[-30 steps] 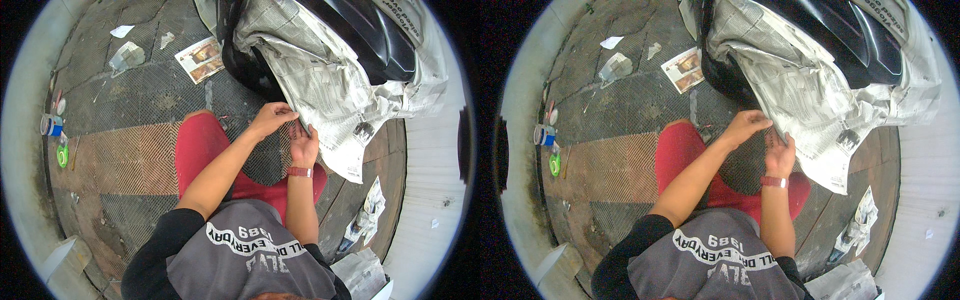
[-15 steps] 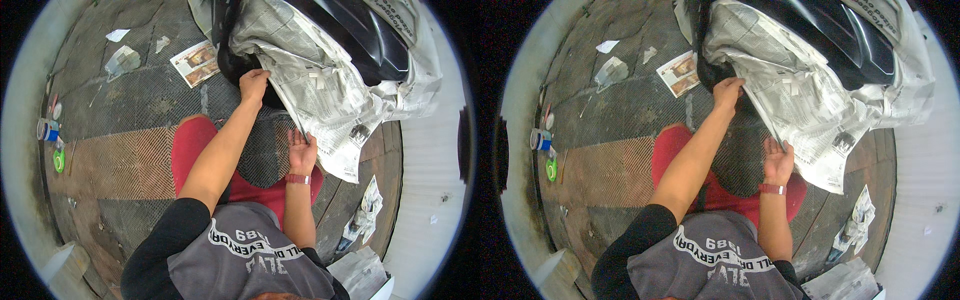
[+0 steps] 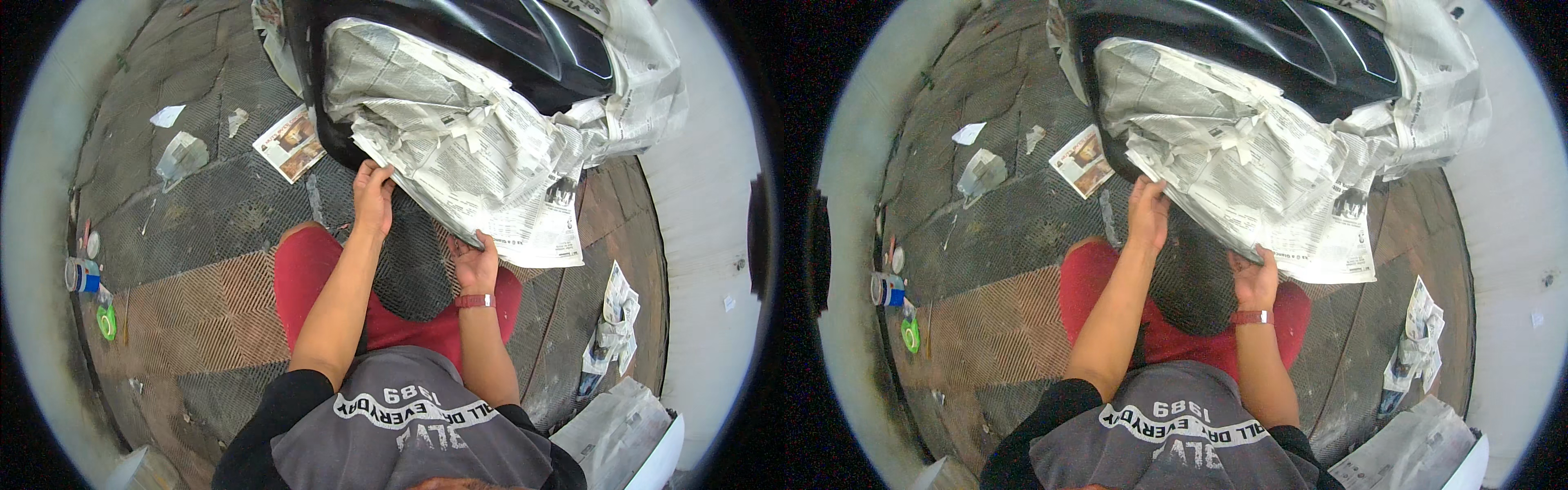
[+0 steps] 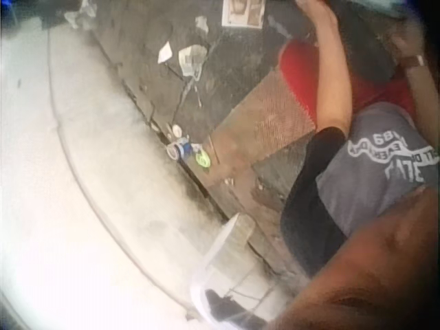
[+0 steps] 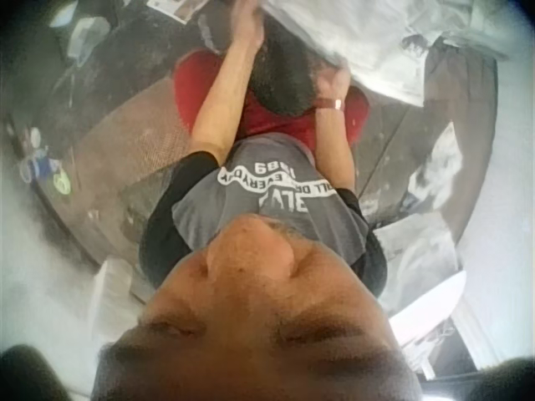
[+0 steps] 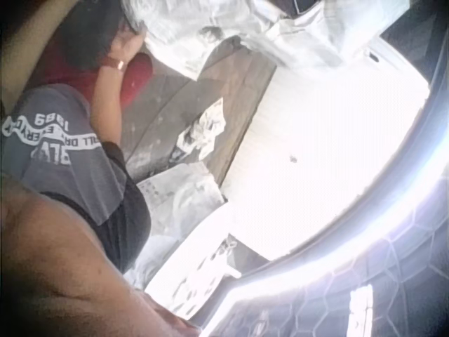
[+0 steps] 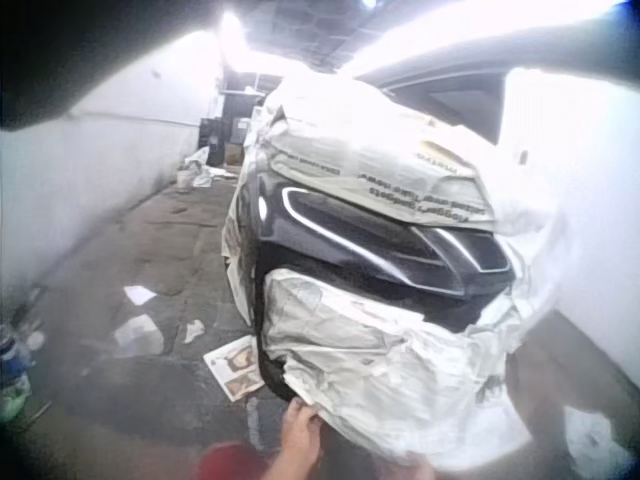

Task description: The person uses a spray gun to apply paint to a black car bumper. They remove newspaper masking from the bumper, wipe the surface, and reapply newspaper to cover the bumper again.

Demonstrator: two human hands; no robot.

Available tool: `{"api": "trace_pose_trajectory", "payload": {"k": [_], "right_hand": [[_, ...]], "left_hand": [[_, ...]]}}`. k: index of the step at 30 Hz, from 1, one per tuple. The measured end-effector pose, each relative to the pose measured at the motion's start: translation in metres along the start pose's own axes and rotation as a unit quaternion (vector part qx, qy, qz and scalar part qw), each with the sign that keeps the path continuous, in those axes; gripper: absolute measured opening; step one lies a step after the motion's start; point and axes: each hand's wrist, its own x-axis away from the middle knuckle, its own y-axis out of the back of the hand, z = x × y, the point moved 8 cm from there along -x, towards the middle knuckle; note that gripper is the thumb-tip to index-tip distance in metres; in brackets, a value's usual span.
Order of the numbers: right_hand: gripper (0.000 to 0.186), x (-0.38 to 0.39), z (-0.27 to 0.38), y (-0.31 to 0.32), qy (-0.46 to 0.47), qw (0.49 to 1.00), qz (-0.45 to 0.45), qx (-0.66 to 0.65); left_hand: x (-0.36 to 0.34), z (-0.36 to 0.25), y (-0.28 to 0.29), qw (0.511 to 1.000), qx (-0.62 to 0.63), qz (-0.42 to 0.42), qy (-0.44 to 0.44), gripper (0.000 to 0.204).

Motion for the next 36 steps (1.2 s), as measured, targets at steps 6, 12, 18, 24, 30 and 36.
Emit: {"api": "trace_pose_trajectory", "payload": {"k": [6,12,18,24,30,36], "right_hand": [[0.058,0.0,0.008,0.009,-0.007,1.0,0.026,-0.004],[0.058,0.002,0.015,0.019,0.001,1.0,0.014,0.003],[0.045,0.009,0.026,0.009,0.015,0.999,0.043,-0.001],[0.081,0.026,0.016,-0.015,0.045,0.997,0.043,-0.04],[0.109,0.04,-0.007,-0.077,0.062,0.987,0.147,-0.012],[0.05,0.014,0.008,-0.101,0.108,0.988,0.108,-0.017]], "left_hand": [[0.015,-0.013,-0.01,0.99,0.06,0.123,0.03,0.063],[-0.008,-0.024,-0.013,0.988,0.101,0.105,0.051,0.063],[-0.002,-0.021,-0.027,0.998,0.04,0.048,-0.006,0.037],[0.009,-0.019,-0.054,0.989,-0.143,0.009,-0.045,0.042],[0.012,-0.015,-0.081,0.996,0.043,0.079,-0.005,0.055],[0.007,-0.009,-0.061,0.986,0.131,0.101,0.029,0.087]]}}
